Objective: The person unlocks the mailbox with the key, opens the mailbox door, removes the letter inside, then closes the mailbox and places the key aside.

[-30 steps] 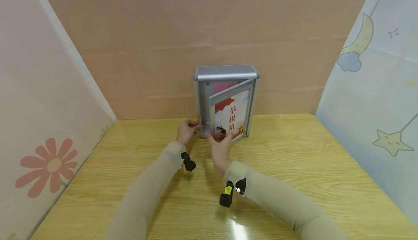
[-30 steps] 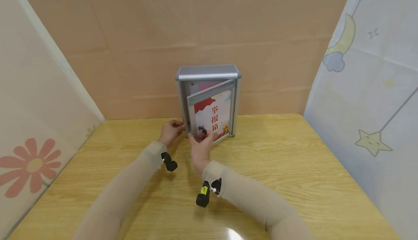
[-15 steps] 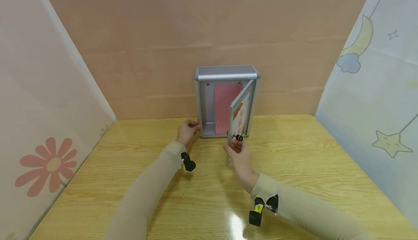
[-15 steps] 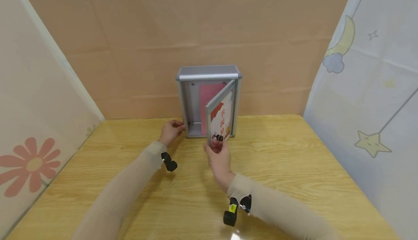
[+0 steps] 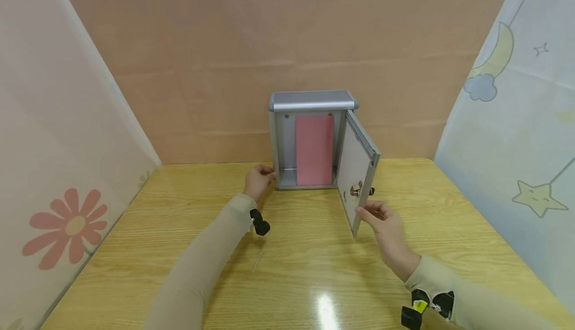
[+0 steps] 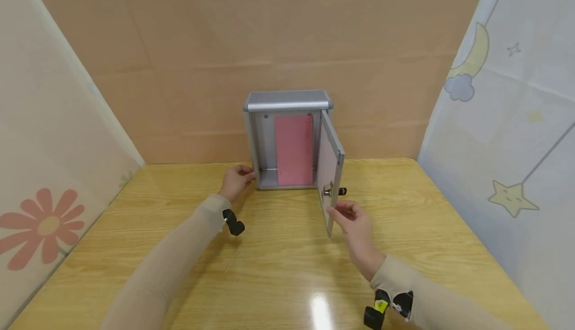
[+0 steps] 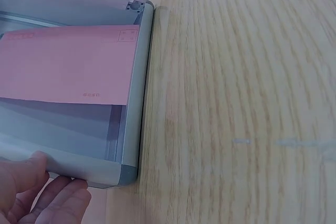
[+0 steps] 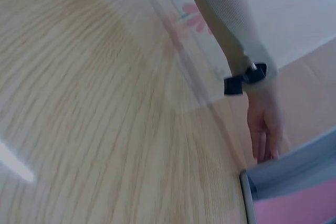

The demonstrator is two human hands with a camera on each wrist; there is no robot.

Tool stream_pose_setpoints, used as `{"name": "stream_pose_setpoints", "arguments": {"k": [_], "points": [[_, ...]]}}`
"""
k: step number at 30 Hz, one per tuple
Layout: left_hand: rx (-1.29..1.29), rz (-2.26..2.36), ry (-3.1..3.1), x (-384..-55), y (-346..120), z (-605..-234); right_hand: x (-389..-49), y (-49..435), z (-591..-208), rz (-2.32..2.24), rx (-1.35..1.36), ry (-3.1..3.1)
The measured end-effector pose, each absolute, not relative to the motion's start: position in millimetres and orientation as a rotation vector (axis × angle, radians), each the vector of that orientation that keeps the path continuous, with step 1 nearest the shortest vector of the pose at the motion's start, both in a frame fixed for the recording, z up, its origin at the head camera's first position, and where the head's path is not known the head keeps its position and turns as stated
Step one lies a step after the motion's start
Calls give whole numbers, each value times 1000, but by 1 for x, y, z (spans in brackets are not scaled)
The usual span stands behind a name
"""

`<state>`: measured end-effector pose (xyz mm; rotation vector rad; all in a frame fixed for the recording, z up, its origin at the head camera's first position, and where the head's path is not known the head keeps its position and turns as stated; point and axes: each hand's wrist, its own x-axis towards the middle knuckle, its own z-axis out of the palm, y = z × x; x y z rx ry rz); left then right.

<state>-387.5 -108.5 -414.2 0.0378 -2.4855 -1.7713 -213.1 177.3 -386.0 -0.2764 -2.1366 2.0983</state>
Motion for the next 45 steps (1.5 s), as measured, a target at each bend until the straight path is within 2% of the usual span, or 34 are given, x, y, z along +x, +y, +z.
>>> {"name": "stream_pose_setpoints", "arguments": {"k": [19,30,45], "points": [[48,-1779,-2503,-377,-106,-408,-230,264,-377,2366,-214,-1770],[44,-1747,-2501,-380,-105,-409,-250,306,-373,2594,14,-1867],[35,-1754,-2494,-376,-105,-407,-278,340,-364,2585,419,-2221]]}}
